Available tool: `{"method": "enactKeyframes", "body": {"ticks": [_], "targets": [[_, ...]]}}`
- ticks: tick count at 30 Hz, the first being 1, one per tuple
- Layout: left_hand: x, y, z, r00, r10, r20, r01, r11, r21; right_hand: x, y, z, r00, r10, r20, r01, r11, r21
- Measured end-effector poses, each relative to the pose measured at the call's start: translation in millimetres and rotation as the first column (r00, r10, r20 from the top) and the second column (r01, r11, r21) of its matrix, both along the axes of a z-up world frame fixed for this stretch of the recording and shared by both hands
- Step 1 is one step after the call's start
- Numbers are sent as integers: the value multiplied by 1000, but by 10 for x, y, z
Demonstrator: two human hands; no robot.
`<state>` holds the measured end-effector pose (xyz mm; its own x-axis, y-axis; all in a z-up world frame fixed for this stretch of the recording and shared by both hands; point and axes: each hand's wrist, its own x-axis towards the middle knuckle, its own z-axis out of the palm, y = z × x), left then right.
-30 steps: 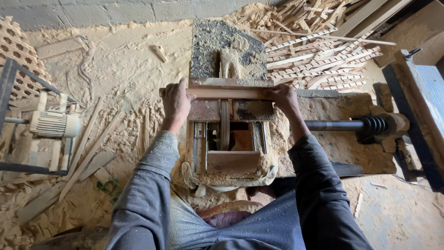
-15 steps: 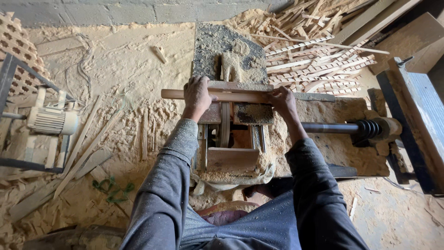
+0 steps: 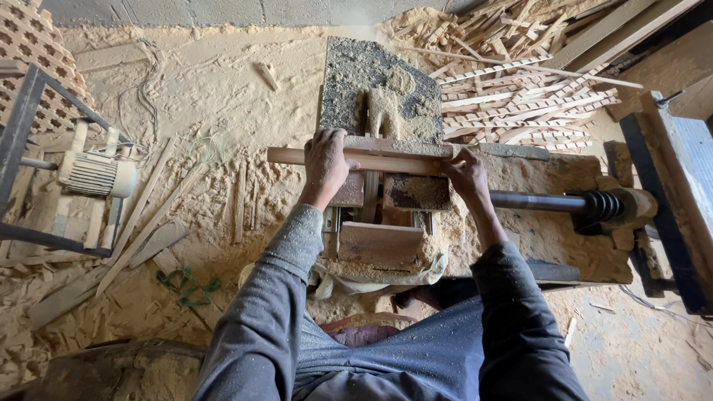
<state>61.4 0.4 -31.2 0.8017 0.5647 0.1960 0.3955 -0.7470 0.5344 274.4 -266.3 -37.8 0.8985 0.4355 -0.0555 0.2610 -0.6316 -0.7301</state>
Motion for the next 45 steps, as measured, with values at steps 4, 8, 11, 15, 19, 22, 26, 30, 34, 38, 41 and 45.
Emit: {"method": "enactKeyframes", "body": {"ticks": [4, 8, 11, 15, 19, 22, 26, 30, 34, 38, 41, 45], "targets": [[-75, -78, -172, 1000, 1, 12, -1, 1000, 14, -61, -134, -147, 1000, -16, 1, 16, 997, -80], [-417, -317, 58, 1000, -10, -8, 11, 995, 101, -447, -250, 84, 999, -26, -40, 23, 997, -69], [-483, -349, 174, 1000, -20, 15, 18, 988, 151, -484, -267, 46, 997, -71, -33, 71, 997, -13], [-202, -129, -97, 999, -34, 31, 27, 983, 183, -303, -137, -85, 998, -49, 42, 46, 996, 79], [215, 240, -240, 996, -80, 43, 66, 963, 260, 19, 198, 88, 995, -26, 98, 13, 991, 131], [197, 250, 130, 996, -87, -29, 91, 965, 247, 412, 250, -145, 992, 29, 124, -35, 998, 47], [111, 214, 270, 991, -113, -77, 124, 978, 169, 343, -27, 224, 996, 13, 93, -20, 997, 74], [181, 237, 220, 987, -79, -139, 103, 980, 170, 638, -252, 149, 991, 44, 129, -42, 999, -13], [434, 392, -197, 998, -33, -61, 43, 982, 186, 542, -74, 435, 940, 176, 293, -143, 981, -132], [494, 411, -305, 1000, -12, -29, 18, 983, 182, 260, 314, 561, 933, 324, 159, -287, 933, -216], [401, 332, -245, 999, -3, -41, 9, 988, 156, -98, 418, 874, 919, 389, 71, -356, 893, -276], [300, 229, -216, 999, 8, -42, -2, 992, 128, -95, 358, 738, 949, 312, 47, -287, 915, -283]]}}
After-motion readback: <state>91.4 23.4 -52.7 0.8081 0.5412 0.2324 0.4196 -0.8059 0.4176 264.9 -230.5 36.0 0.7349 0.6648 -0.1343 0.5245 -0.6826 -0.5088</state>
